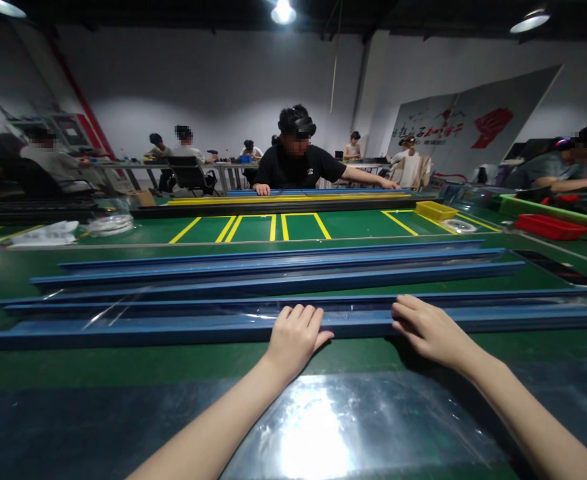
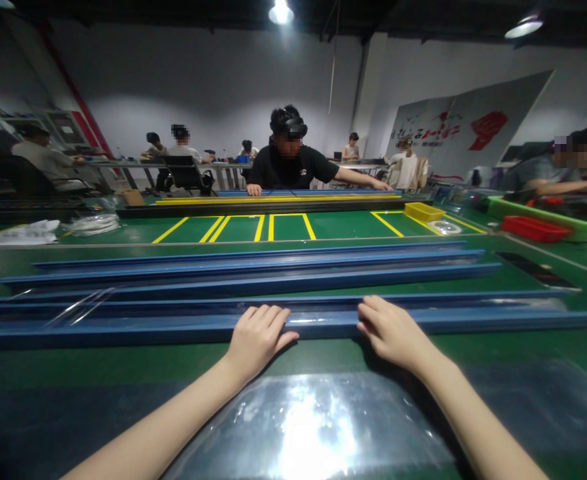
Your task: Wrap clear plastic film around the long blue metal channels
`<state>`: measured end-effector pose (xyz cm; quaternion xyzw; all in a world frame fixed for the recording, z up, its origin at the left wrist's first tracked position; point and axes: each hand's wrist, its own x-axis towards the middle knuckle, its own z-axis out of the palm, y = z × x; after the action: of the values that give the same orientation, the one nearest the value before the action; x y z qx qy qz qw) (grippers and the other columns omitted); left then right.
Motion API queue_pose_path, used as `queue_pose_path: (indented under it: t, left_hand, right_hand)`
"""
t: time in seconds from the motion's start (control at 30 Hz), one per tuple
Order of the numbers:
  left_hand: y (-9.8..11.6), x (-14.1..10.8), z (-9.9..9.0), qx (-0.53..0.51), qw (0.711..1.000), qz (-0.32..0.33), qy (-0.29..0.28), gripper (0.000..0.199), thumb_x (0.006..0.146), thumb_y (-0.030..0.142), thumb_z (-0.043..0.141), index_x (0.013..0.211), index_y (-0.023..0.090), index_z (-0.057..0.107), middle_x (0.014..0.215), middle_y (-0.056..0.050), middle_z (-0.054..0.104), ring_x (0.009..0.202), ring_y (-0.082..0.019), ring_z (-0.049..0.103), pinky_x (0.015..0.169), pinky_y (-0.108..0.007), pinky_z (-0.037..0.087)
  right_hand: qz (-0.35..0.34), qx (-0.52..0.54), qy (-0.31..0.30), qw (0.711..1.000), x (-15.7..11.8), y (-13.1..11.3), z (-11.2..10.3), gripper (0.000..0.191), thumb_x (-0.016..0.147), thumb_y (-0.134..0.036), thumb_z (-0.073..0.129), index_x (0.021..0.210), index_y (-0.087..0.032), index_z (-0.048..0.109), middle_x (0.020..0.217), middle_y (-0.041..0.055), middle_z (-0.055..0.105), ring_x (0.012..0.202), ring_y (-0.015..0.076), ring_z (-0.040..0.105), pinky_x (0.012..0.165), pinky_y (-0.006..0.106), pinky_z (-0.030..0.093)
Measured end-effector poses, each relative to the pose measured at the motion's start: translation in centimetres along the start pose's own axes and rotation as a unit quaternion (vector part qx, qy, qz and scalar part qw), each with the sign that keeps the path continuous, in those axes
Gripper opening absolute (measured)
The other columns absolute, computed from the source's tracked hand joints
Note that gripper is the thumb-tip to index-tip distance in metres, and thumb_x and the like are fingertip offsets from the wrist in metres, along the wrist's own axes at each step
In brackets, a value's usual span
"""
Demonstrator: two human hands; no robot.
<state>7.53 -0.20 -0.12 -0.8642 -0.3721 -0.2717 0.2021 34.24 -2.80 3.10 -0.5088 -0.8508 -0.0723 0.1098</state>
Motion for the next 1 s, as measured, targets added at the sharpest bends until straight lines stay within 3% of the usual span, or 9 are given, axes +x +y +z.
queue_pose_path:
  t: [0.27,0.43,1.0]
  left_hand:
    - [0.1,0.1,0.1,-0.002,1.0,-0.013,0.004,0.033,0.076,0.048,0.053,0.085,0.016,0.055,0.077,-0.003,0.059,0.072,-0.017,0.052,0.061,-0.03,0.033]
    - [0.1,0.0,0.0,0.006,1.0,-0.02,0.017,0.033,0.077,0.049,0.051,0.068,0.017,0.052,0.069,-0.002,0.058,0.068,-0.017,0.052,0.06,-0.03,0.032]
    - [0.1,-0.1,-0.1,0.017,0.999,-0.011,0.042,0.037,0.08,0.048,0.047,0.061,0.017,0.051,0.054,0.0,0.053,0.054,-0.014,0.05,0.053,-0.028,0.026]
  right_hand:
    - [-0.017,-0.025,0.034,0.999,-0.3,0.2,1.8,0.018,0.087,-0.025,0.03,0.075,-0.021,0.043,0.076,0.0061,0.051,0.072,0.0183,0.046,0.064,0.03,0.039]
    - [-0.019,-0.034,0.039,0.998,-0.3,0.2,1.8,0.019,0.087,-0.025,0.029,0.075,-0.021,0.043,0.075,0.0062,0.052,0.072,0.0188,0.046,0.065,0.03,0.039]
    - [-0.01,-0.042,0.03,0.999,-0.3,0.1,1.8,0.018,0.086,-0.023,0.031,0.074,-0.021,0.044,0.076,0.0065,0.052,0.075,0.0195,0.046,0.067,0.03,0.039]
